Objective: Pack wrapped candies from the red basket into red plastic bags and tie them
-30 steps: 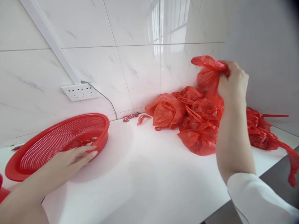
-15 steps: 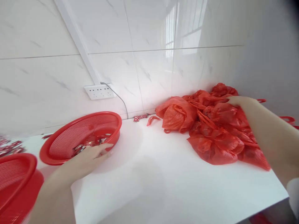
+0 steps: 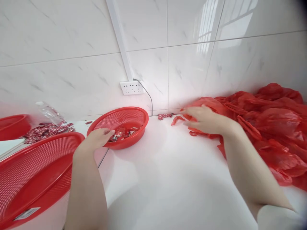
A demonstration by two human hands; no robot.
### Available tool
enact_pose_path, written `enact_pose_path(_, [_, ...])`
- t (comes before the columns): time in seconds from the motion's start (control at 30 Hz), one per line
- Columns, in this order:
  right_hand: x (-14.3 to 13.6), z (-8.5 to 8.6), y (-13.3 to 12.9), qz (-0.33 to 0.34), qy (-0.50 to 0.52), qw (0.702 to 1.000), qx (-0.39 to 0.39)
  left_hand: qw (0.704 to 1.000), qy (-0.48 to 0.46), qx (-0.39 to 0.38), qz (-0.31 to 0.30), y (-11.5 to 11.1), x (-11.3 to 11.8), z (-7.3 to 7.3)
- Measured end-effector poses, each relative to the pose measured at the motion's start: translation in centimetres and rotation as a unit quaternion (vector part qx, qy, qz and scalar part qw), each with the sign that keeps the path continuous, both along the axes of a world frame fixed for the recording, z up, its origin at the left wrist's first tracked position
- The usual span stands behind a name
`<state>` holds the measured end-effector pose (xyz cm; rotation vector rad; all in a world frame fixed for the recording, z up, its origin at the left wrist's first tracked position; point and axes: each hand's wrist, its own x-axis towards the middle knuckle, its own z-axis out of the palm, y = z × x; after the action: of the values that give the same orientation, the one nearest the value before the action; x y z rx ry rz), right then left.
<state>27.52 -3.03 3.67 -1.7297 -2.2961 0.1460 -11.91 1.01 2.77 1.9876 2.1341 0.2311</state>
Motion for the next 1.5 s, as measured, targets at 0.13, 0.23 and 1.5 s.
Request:
enact_pose_path(0.13, [-3.5, -1.4, -0.3, 0.078, 0.069, 0.981, -0.166, 0.999, 0.014, -0.014, 0.028, 1.8, -1.7, -1.5])
enact_pose_path(0.23, [-5.2, -2.7, 0.9, 0.089, 0.087, 0.973, -0.192, 0.997, 0.001, 0.045, 0.063, 2.5, -3.3, -2.3])
enact_pose_path(1.5, [8.3, -8.3, 6.9, -0.387, 0.034, 0.918, 0.082, 0.96, -0.027, 0.066, -0.269, -1.6, 8.1, -0.7])
